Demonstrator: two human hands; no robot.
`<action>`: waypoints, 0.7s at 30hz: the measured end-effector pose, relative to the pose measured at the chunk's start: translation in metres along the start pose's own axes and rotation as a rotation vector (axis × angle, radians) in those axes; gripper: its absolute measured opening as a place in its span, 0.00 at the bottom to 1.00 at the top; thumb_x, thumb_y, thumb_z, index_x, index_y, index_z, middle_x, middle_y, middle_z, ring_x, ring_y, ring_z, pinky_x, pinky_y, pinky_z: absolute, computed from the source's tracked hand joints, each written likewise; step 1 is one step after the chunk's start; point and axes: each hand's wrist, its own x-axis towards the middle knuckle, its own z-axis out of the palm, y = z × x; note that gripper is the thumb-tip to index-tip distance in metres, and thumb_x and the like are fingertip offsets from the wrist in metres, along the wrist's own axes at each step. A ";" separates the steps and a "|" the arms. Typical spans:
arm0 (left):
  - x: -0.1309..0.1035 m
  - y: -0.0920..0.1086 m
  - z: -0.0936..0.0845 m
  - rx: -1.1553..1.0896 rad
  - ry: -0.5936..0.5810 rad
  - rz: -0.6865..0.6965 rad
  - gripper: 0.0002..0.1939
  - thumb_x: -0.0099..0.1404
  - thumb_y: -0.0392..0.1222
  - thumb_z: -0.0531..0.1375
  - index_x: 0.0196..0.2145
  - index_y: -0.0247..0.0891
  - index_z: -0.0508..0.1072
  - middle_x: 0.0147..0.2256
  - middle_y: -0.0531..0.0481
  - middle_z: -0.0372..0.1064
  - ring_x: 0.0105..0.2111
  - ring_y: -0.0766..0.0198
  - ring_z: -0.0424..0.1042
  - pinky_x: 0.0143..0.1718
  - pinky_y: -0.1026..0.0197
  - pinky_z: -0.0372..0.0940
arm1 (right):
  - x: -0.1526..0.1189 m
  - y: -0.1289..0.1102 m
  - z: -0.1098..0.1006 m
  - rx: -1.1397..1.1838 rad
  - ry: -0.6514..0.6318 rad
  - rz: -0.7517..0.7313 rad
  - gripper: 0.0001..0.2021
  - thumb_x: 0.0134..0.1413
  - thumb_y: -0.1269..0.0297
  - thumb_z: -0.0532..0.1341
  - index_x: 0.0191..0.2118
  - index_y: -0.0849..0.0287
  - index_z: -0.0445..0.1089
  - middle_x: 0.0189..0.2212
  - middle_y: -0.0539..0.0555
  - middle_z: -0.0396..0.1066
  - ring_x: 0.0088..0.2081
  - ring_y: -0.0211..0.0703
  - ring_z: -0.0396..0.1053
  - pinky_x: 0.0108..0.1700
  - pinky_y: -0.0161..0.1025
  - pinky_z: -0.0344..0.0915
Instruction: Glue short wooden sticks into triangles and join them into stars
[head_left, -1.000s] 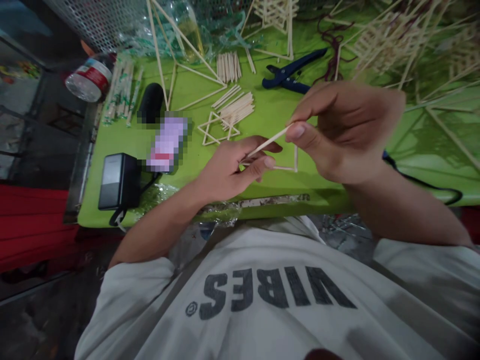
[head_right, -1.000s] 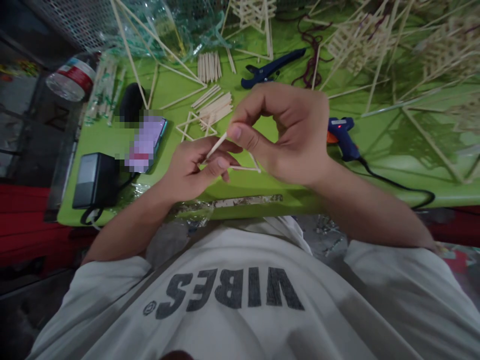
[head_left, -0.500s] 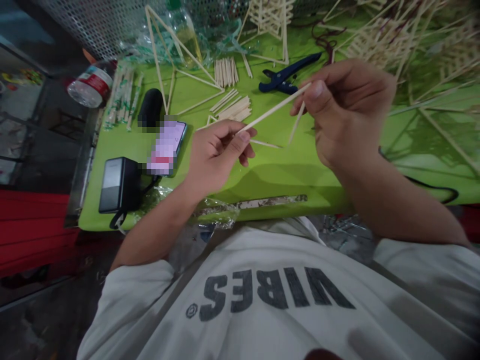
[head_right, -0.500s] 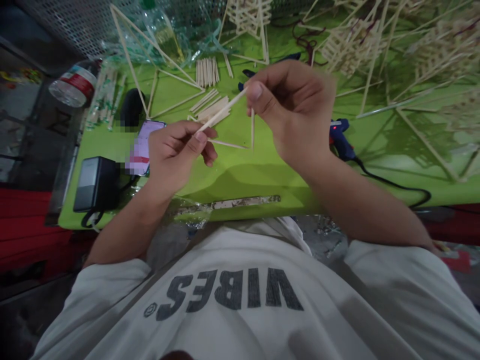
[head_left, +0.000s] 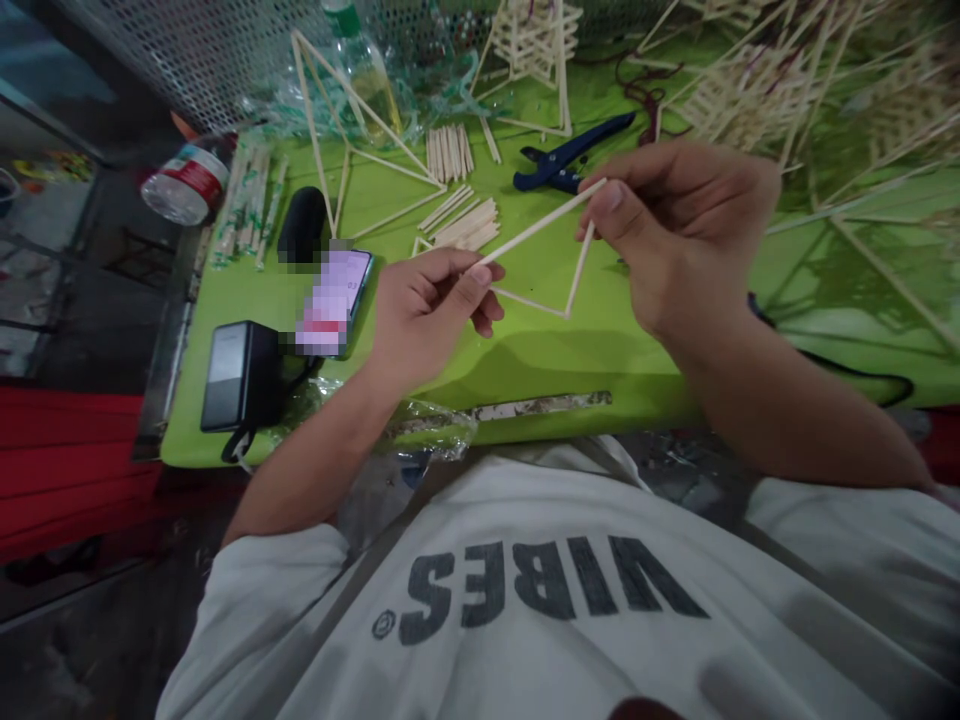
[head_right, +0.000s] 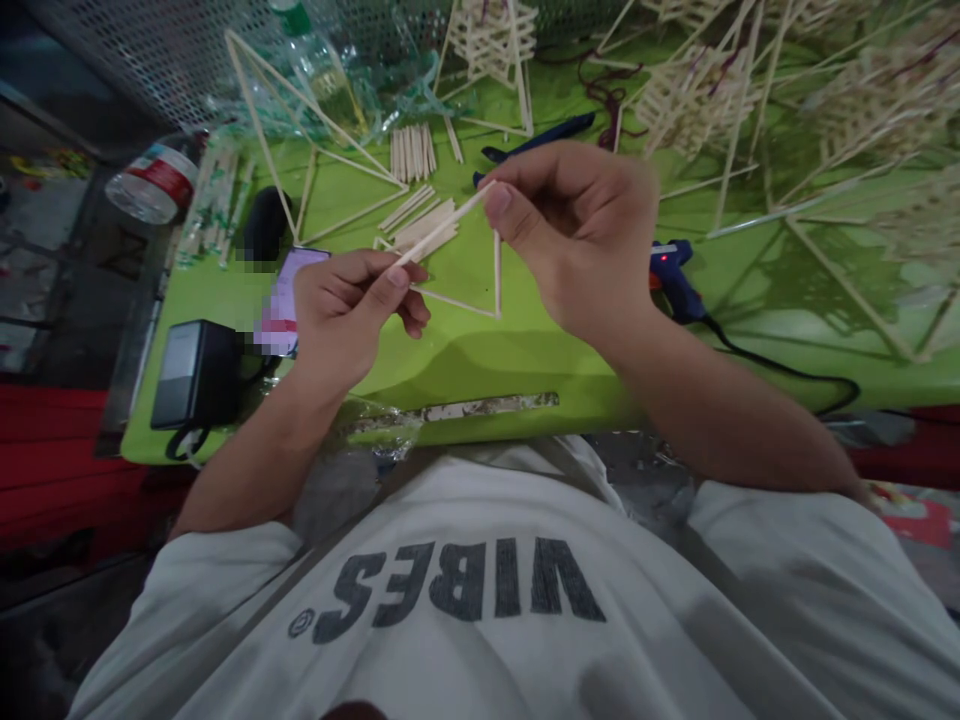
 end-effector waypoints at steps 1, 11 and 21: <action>-0.001 0.000 0.000 0.012 0.000 0.005 0.22 0.81 0.64 0.75 0.45 0.41 0.89 0.30 0.52 0.84 0.24 0.68 0.81 0.27 0.65 0.79 | 0.000 -0.001 -0.001 -0.008 -0.019 0.011 0.23 0.63 0.24 0.78 0.42 0.38 0.89 0.38 0.53 0.86 0.37 0.56 0.75 0.46 0.59 0.75; 0.003 0.001 0.000 -0.064 -0.008 0.013 0.18 0.80 0.59 0.76 0.41 0.42 0.91 0.29 0.52 0.83 0.24 0.67 0.80 0.26 0.65 0.79 | 0.002 0.016 -0.003 0.040 -0.126 0.037 0.19 0.72 0.31 0.73 0.51 0.37 0.88 0.40 0.53 0.87 0.39 0.57 0.75 0.48 0.60 0.77; 0.003 -0.003 -0.005 -0.050 -0.055 -0.017 0.18 0.79 0.61 0.77 0.42 0.43 0.92 0.29 0.52 0.83 0.23 0.68 0.79 0.26 0.64 0.79 | 0.004 0.013 -0.003 0.073 -0.092 -0.043 0.22 0.69 0.30 0.78 0.42 0.43 0.88 0.35 0.54 0.86 0.33 0.50 0.72 0.40 0.54 0.71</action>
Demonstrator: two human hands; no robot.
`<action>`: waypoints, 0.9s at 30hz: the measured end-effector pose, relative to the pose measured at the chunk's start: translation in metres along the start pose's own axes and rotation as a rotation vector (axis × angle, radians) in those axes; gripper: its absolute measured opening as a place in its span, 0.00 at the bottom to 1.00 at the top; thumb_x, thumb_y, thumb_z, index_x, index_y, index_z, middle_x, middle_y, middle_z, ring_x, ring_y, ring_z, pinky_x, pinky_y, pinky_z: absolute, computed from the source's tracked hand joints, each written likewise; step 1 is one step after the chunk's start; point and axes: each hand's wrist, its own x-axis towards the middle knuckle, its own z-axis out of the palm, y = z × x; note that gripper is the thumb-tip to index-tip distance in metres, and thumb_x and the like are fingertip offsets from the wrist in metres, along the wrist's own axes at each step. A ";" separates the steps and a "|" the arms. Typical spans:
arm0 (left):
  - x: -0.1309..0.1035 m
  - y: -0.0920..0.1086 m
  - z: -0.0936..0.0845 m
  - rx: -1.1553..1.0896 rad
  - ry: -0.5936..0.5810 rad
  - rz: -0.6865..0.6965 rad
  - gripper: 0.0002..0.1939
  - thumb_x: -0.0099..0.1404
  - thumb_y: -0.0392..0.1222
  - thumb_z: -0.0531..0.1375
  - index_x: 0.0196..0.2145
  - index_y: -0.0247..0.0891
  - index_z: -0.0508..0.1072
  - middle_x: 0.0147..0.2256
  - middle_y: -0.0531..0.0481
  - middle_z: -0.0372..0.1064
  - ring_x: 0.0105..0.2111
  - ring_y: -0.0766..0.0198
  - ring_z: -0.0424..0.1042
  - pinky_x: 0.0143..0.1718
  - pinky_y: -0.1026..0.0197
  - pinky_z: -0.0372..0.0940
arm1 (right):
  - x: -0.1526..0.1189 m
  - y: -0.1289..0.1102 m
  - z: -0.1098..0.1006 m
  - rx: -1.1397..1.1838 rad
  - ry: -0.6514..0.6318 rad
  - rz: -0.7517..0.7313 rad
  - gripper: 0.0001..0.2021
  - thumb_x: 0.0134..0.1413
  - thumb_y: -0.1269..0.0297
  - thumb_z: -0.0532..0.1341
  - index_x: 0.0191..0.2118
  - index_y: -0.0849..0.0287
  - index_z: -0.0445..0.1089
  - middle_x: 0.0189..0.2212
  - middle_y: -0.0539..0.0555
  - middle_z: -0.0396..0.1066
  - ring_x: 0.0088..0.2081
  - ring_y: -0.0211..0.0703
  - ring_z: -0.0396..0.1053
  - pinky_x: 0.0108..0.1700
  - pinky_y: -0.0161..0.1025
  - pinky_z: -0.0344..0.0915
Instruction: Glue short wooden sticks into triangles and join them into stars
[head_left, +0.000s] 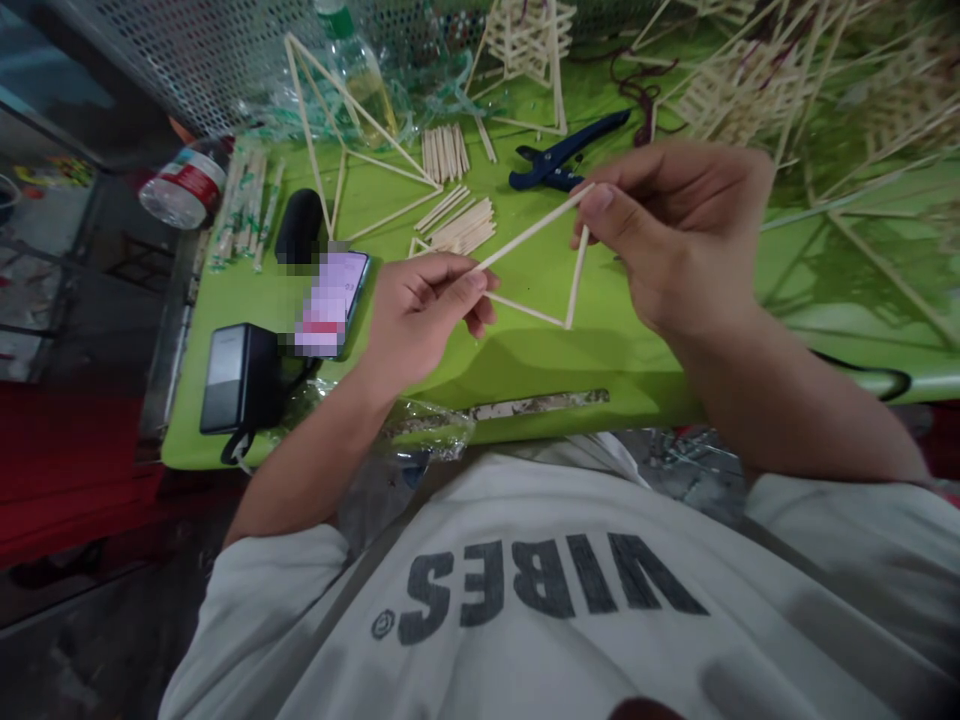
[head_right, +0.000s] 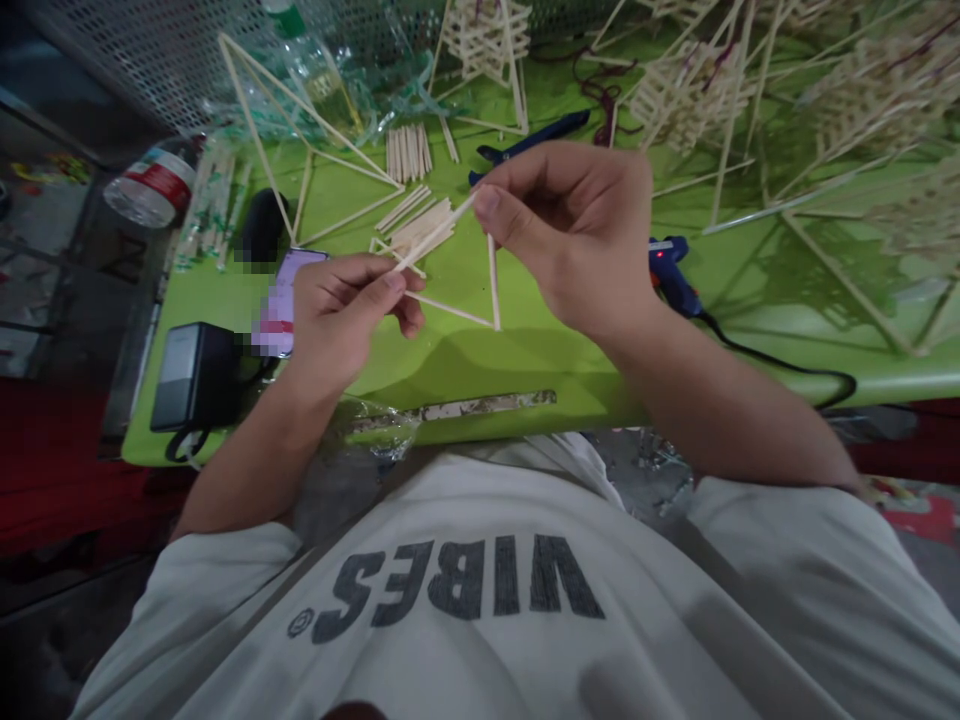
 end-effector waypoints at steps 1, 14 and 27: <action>-0.001 0.000 0.000 0.010 -0.003 0.012 0.18 0.79 0.61 0.77 0.42 0.43 0.92 0.28 0.52 0.83 0.23 0.67 0.79 0.26 0.64 0.79 | 0.001 0.001 0.001 0.014 0.010 -0.027 0.23 0.68 0.29 0.79 0.41 0.45 0.89 0.33 0.54 0.85 0.32 0.48 0.71 0.38 0.53 0.70; -0.003 0.010 -0.008 0.191 -0.271 0.053 0.22 0.81 0.65 0.73 0.55 0.44 0.87 0.46 0.43 0.91 0.44 0.56 0.90 0.47 0.54 0.84 | -0.009 -0.005 0.014 0.073 -0.116 -0.027 0.25 0.64 0.33 0.84 0.36 0.50 0.87 0.32 0.52 0.83 0.30 0.43 0.72 0.33 0.46 0.67; 0.002 -0.010 -0.007 -0.254 -0.776 -0.329 0.23 0.74 0.53 0.81 0.61 0.45 0.87 0.61 0.38 0.89 0.66 0.43 0.88 0.59 0.47 0.90 | -0.016 -0.008 0.018 0.005 -0.427 -0.094 0.09 0.76 0.52 0.76 0.43 0.47 0.88 0.33 0.49 0.82 0.35 0.42 0.74 0.41 0.46 0.73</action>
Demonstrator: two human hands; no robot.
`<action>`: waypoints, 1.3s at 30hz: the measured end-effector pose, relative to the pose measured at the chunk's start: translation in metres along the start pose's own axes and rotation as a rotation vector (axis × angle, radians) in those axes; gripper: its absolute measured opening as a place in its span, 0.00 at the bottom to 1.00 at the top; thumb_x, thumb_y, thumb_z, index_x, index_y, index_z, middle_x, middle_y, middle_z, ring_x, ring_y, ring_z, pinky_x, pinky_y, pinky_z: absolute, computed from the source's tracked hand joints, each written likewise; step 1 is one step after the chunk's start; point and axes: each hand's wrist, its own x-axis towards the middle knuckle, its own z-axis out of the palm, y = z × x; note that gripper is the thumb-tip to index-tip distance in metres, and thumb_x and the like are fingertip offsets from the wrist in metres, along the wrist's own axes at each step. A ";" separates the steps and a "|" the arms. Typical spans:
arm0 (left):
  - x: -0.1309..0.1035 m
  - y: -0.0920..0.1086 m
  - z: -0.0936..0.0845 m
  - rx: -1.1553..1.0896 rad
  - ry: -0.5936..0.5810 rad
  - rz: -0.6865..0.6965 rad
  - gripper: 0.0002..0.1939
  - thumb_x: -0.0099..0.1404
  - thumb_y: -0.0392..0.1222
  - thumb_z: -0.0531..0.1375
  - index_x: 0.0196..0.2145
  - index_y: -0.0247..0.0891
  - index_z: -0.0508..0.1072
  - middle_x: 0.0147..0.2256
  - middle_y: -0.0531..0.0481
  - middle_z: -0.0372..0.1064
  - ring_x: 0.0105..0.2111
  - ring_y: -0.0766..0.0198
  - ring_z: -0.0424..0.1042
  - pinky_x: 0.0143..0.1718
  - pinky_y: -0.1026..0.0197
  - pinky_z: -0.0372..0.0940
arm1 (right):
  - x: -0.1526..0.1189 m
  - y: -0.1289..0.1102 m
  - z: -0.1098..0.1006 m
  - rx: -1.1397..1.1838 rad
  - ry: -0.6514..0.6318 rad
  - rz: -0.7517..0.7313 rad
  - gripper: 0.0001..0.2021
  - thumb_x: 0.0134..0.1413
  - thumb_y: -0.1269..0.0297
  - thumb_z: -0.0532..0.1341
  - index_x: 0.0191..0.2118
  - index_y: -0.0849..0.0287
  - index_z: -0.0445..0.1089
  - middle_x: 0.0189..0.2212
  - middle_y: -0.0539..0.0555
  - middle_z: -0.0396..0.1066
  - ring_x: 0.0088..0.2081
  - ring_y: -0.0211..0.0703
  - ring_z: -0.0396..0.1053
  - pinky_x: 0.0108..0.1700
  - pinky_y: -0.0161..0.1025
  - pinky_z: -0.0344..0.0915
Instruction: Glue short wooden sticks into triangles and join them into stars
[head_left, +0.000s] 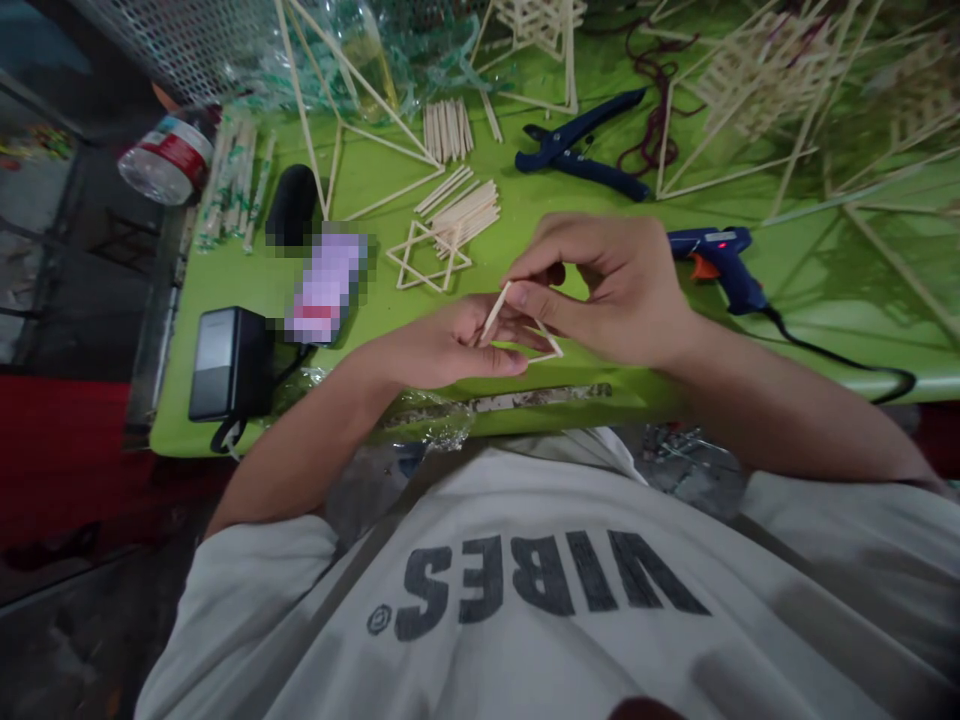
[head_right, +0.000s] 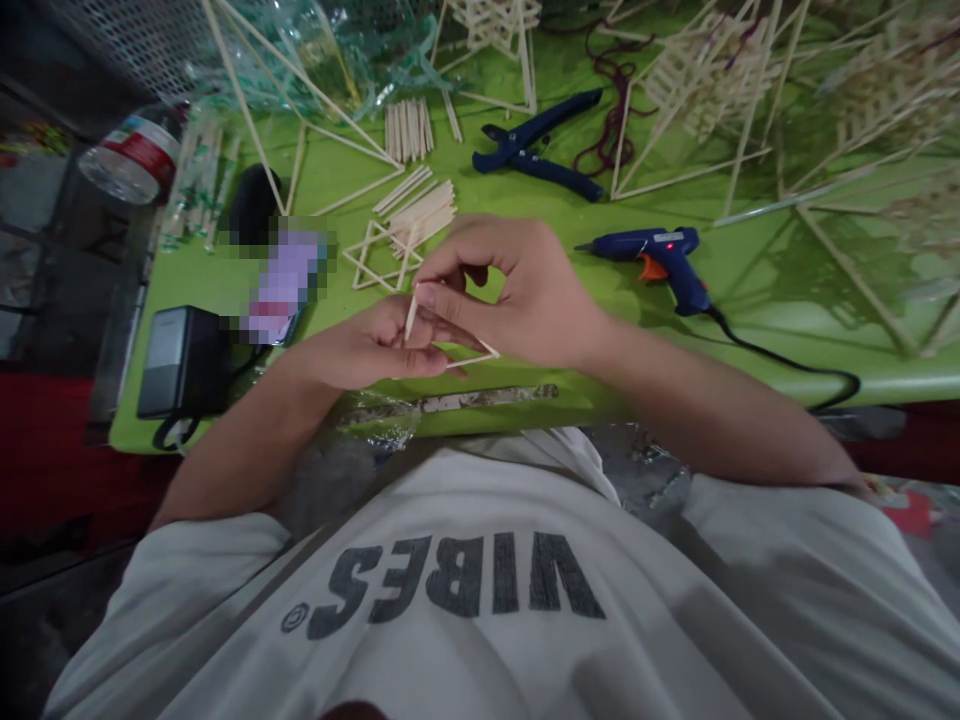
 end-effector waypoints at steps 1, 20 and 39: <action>0.001 -0.002 0.001 -0.048 0.022 -0.006 0.24 0.74 0.55 0.81 0.61 0.45 0.87 0.60 0.39 0.89 0.66 0.42 0.88 0.57 0.47 0.90 | 0.000 0.000 0.000 0.000 0.000 -0.010 0.08 0.76 0.53 0.76 0.43 0.47 0.88 0.33 0.49 0.81 0.35 0.42 0.74 0.42 0.45 0.73; 0.000 0.007 0.009 0.364 0.168 0.061 0.14 0.83 0.54 0.70 0.45 0.41 0.81 0.41 0.47 0.83 0.42 0.58 0.83 0.47 0.56 0.80 | -0.007 -0.014 0.003 -0.043 -0.009 -0.134 0.08 0.77 0.53 0.78 0.45 0.48 0.88 0.34 0.49 0.79 0.32 0.39 0.75 0.34 0.42 0.70; 0.006 0.007 0.019 0.654 0.483 0.160 0.30 0.76 0.75 0.73 0.39 0.44 0.84 0.31 0.49 0.80 0.30 0.59 0.76 0.34 0.55 0.70 | -0.008 -0.013 0.002 -0.063 0.052 0.102 0.13 0.63 0.41 0.83 0.39 0.40 0.87 0.32 0.51 0.79 0.34 0.52 0.73 0.41 0.56 0.79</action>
